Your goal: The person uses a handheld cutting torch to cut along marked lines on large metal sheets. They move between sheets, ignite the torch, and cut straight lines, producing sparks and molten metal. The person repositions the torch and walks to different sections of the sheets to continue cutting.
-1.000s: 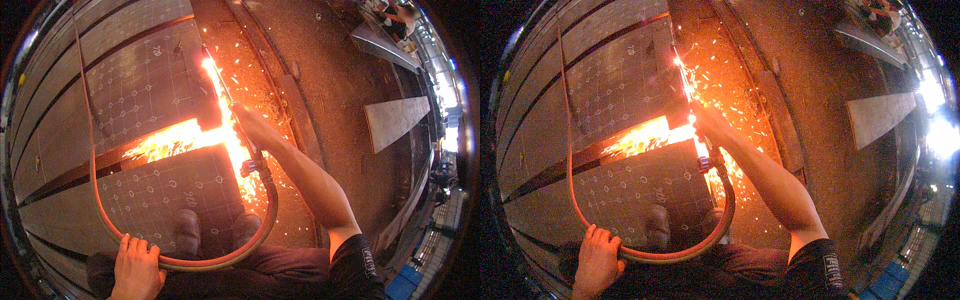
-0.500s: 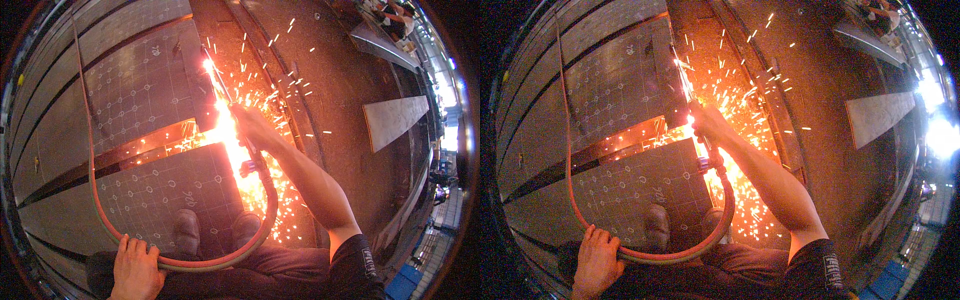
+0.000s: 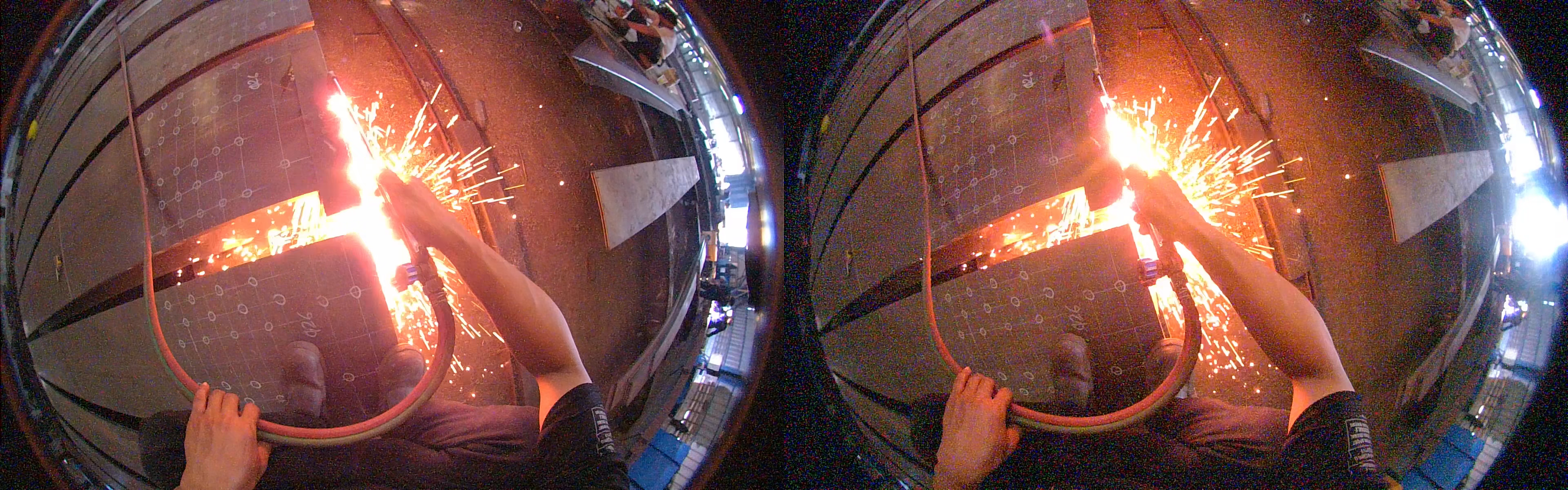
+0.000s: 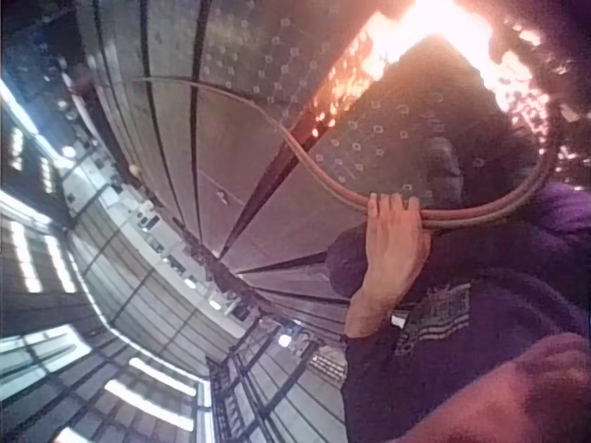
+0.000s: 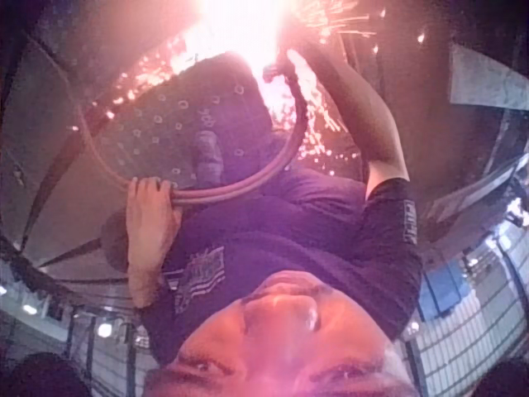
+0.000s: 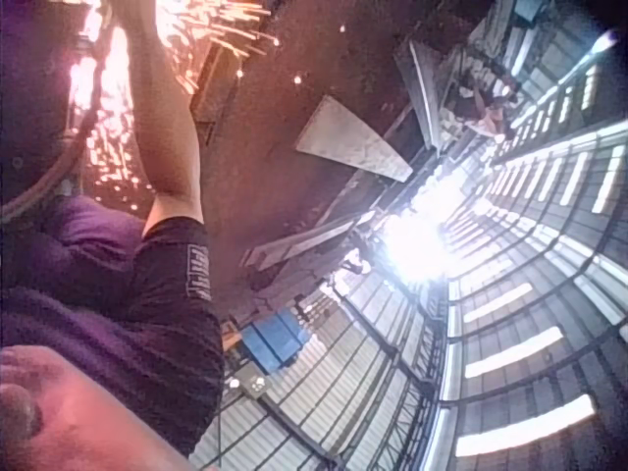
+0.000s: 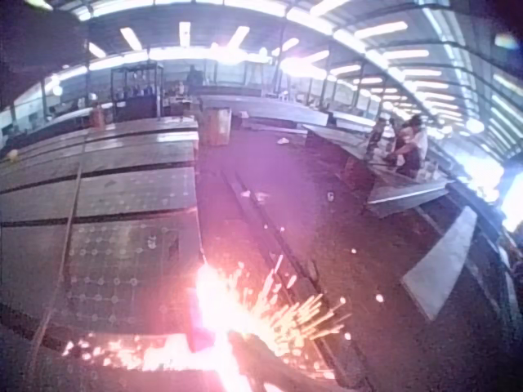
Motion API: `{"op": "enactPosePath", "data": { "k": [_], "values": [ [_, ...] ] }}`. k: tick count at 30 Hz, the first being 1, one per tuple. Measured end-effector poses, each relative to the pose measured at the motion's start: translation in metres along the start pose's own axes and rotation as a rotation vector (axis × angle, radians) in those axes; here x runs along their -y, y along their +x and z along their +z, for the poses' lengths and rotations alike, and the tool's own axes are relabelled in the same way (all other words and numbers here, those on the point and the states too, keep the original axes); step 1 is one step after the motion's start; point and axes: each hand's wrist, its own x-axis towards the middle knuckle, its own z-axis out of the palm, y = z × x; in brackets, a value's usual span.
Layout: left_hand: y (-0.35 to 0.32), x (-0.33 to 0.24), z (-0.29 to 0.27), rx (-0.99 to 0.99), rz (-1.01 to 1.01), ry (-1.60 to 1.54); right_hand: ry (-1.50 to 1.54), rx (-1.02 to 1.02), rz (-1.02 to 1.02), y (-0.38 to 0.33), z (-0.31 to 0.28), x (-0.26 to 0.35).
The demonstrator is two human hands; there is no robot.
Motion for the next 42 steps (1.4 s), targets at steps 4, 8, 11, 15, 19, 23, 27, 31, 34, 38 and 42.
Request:
{"op": "enactPosePath", "data": {
  "k": [4,8,11,15,19,23,27,31,34,38,42],
  "values": [
    [0.000,0.000,0.000,0.000,-0.003,-0.007,-0.002,0.018,0.054,0.000,0.002,0.003],
    [-0.001,0.000,0.000,-0.006,0.006,0.001,-0.058,0.022,0.014,0.004,-0.001,0.000],
    [-0.001,0.000,0.000,-0.005,0.000,0.003,0.028,0.001,0.078,0.005,0.001,-0.003],
    [0.000,-0.001,-0.003,0.030,-0.014,-0.002,0.025,-0.001,0.092,0.008,0.002,-0.004],
    [0.001,-0.002,-0.006,0.026,-0.006,-0.021,-0.043,0.047,0.057,0.008,-0.001,-0.008],
    [0.000,-0.001,-0.001,-0.018,-0.006,-0.006,0.008,0.057,-0.106,0.004,0.000,-0.011],
    [0.001,-0.001,-0.005,0.037,0.009,-0.005,0.026,0.048,0.125,0.006,-0.002,-0.008],
    [0.000,-0.001,-0.005,0.029,0.013,0.011,0.015,0.072,0.094,-0.001,-0.003,-0.002],
    [0.000,-0.003,-0.007,0.026,0.006,0.008,0.019,0.086,0.057,-0.003,-0.004,0.000],
    [0.002,-0.001,-0.004,0.028,0.023,0.012,0.047,0.068,0.103,-0.005,-0.003,-0.002],
    [0.002,0.004,0.001,0.011,0.023,-0.030,0.087,0.046,0.170,-0.004,-0.002,-0.003]
  ]
}}
